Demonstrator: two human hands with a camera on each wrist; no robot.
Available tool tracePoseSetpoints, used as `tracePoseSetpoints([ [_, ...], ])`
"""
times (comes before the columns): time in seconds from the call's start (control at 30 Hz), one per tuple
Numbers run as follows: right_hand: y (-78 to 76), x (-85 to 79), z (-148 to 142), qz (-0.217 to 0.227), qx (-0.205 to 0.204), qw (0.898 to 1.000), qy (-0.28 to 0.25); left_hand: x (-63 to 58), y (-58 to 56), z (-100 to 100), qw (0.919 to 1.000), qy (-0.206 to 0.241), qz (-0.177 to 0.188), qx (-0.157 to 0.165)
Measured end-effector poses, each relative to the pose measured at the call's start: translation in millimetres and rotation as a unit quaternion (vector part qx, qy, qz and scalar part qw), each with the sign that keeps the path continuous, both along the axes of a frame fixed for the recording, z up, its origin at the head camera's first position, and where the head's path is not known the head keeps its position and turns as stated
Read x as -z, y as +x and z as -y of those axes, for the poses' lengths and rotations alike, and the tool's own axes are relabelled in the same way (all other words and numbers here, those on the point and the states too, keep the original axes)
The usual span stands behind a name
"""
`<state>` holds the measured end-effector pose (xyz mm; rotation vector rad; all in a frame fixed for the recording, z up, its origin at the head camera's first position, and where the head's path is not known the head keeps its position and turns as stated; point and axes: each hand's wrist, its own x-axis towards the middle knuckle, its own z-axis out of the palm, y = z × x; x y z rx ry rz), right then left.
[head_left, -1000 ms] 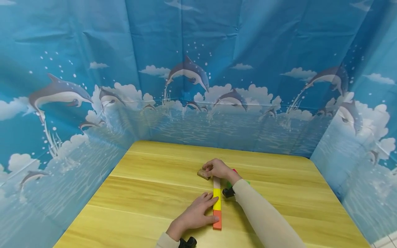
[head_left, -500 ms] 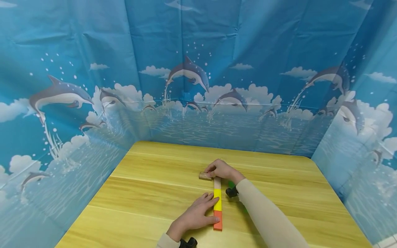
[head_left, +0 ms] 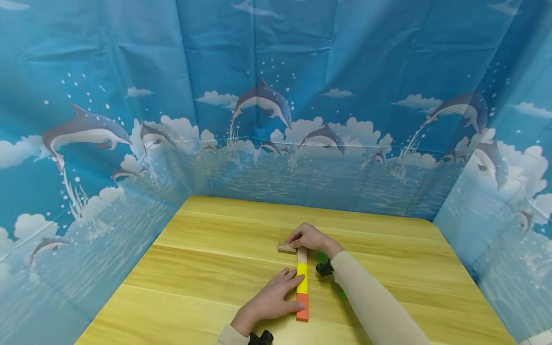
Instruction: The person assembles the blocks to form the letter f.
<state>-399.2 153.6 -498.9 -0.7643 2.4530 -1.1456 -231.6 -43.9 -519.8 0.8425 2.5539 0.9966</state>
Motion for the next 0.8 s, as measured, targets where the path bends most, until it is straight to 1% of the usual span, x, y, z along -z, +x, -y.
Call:
tracePoseSetpoints([
  [0.23, 3.8, 4.5, -1.6, 0.008, 0.003, 1.0, 0.0, 1.3, 2.6, 0.2, 1.0, -0.001, 0.001, 0.001],
  [0.37, 4.4, 6.1, -3.3, 0.012, 0.012, 1.0, -0.01, 2.8, 1.0, -0.5, 1.0, -0.003, -0.004, 0.006],
  [0.53, 5.2, 1.7, -4.6, 0.015, 0.016, 1.0, -0.02, 1.6, -3.1, -0.4, 0.9998, -0.008, -0.014, 0.012],
  [0.6, 5.9, -0.3, -4.6, 0.015, 0.016, 1.0, -0.015, 1.0, -3.6, -0.1, 0.9998, -0.01, -0.015, 0.012],
  [0.8, 6.4, 1.4, -5.1, 0.008, 0.008, 1.0, -0.012, 3.0, -1.2, 0.5, 0.9999, -0.007, -0.009, 0.007],
])
